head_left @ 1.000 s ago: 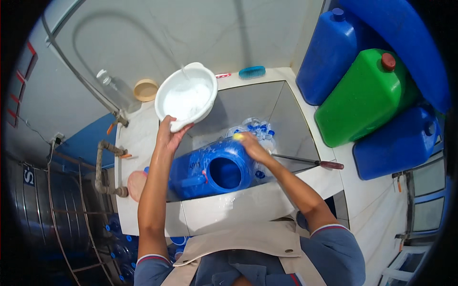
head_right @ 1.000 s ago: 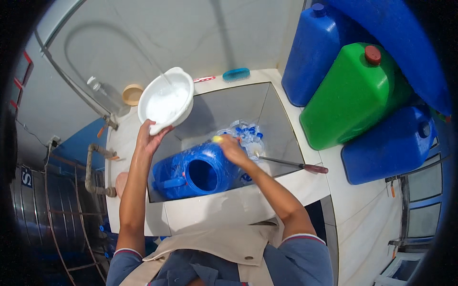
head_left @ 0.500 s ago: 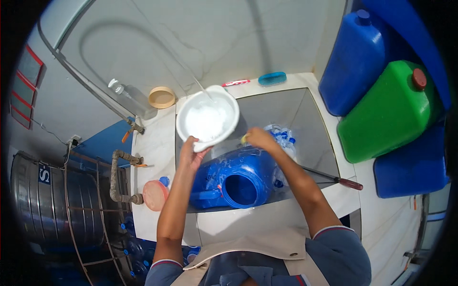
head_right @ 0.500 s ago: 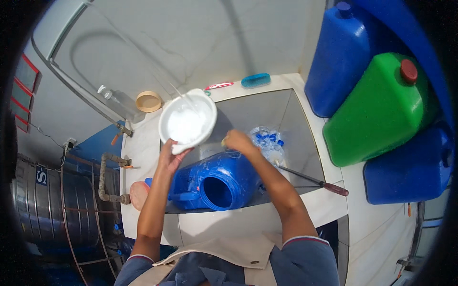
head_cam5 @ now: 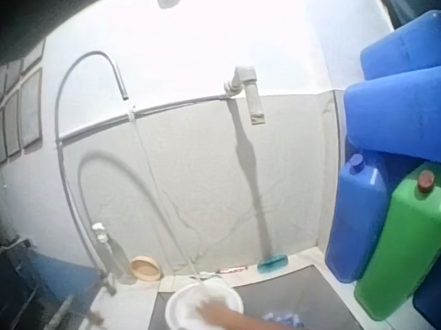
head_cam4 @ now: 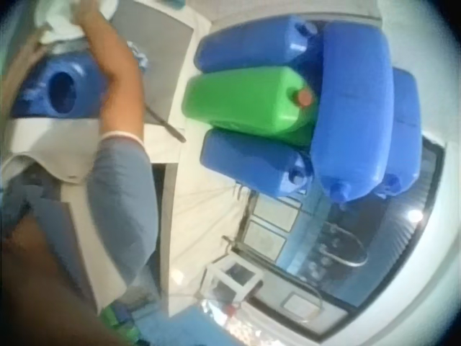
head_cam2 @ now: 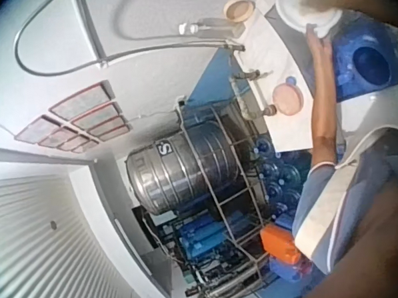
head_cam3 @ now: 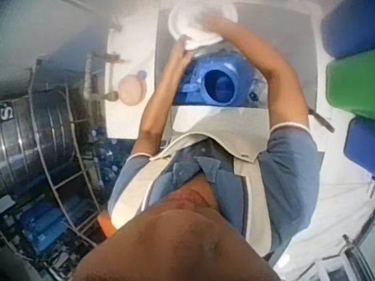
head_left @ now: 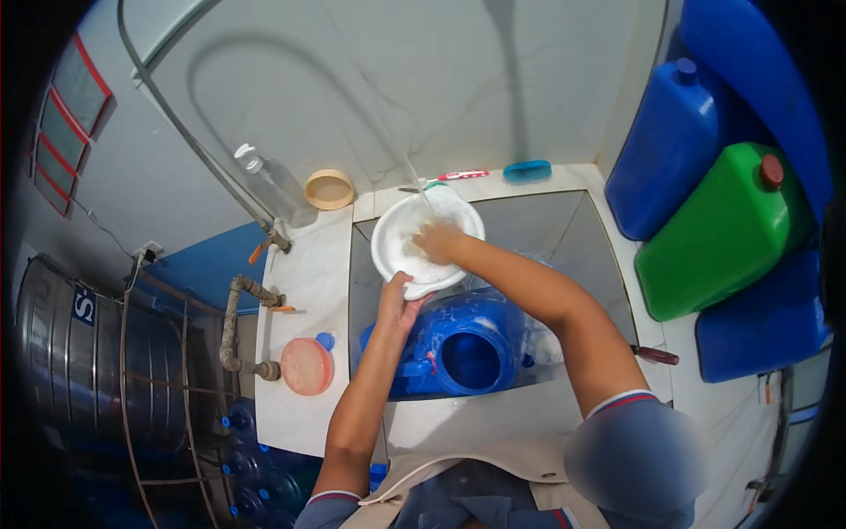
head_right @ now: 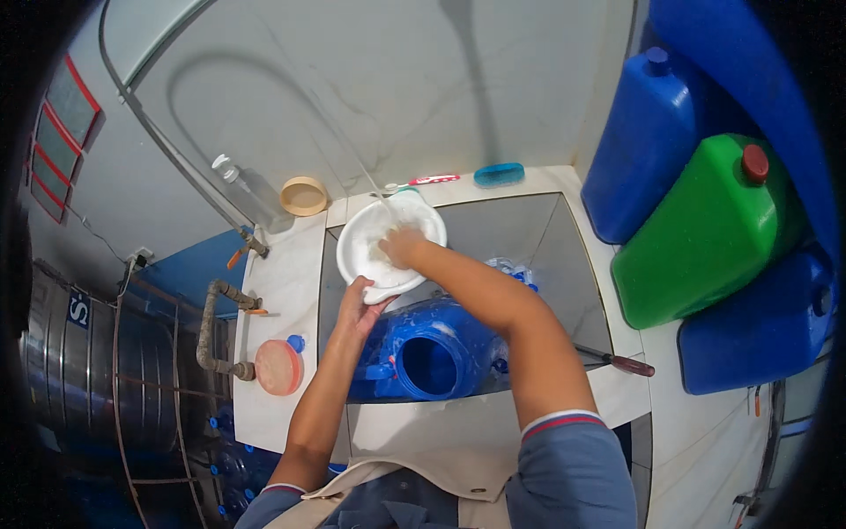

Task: The person cleans a large blue plastic water container by cutting off the cap, scrubbing the interior and exterior with a soapy sponge, rinsing with water from a tap, and repeating the process. The person also handles a smaller pink container and places the cleaned blue container among other containers.

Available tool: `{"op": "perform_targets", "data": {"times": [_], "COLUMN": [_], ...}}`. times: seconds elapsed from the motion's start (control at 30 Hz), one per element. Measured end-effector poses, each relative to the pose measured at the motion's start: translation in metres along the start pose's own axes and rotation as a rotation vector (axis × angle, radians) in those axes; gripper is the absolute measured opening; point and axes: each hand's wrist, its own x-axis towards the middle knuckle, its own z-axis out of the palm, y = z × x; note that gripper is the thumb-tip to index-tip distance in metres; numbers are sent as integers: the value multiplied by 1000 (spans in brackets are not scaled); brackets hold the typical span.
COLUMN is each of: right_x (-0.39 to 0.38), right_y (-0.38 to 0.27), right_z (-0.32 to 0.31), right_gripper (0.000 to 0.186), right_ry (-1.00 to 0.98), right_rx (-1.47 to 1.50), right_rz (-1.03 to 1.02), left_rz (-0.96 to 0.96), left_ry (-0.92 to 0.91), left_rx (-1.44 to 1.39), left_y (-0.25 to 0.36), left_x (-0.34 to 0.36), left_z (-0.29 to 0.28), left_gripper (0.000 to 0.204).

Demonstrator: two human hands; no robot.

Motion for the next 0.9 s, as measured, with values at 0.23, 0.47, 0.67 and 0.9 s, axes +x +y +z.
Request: {"op": "perform_targets", "data": {"times": [0.23,0.47,0.67,0.9], "right_x": [16,37,29,12], "right_y": [-1,-14,-25,-12], "right_z": [-71,-171,-139,-47], "right_gripper": [41,17,32,55], "right_ry": [-425,-137,-118,-393], "right_rx": [413,223,90,-186], "right_rz": [-140,-104,-238,-139], "left_rz": [-6,20,23,46], "left_ry": [5,-9,-5,-17], "left_rx": [36,11,-16,-34], "left_y": [-15,-9,-2,9], "left_x": [5,7,2,-3], "left_z": [4,-1,1,-5], "left_gripper": [58,60,59,58]}}
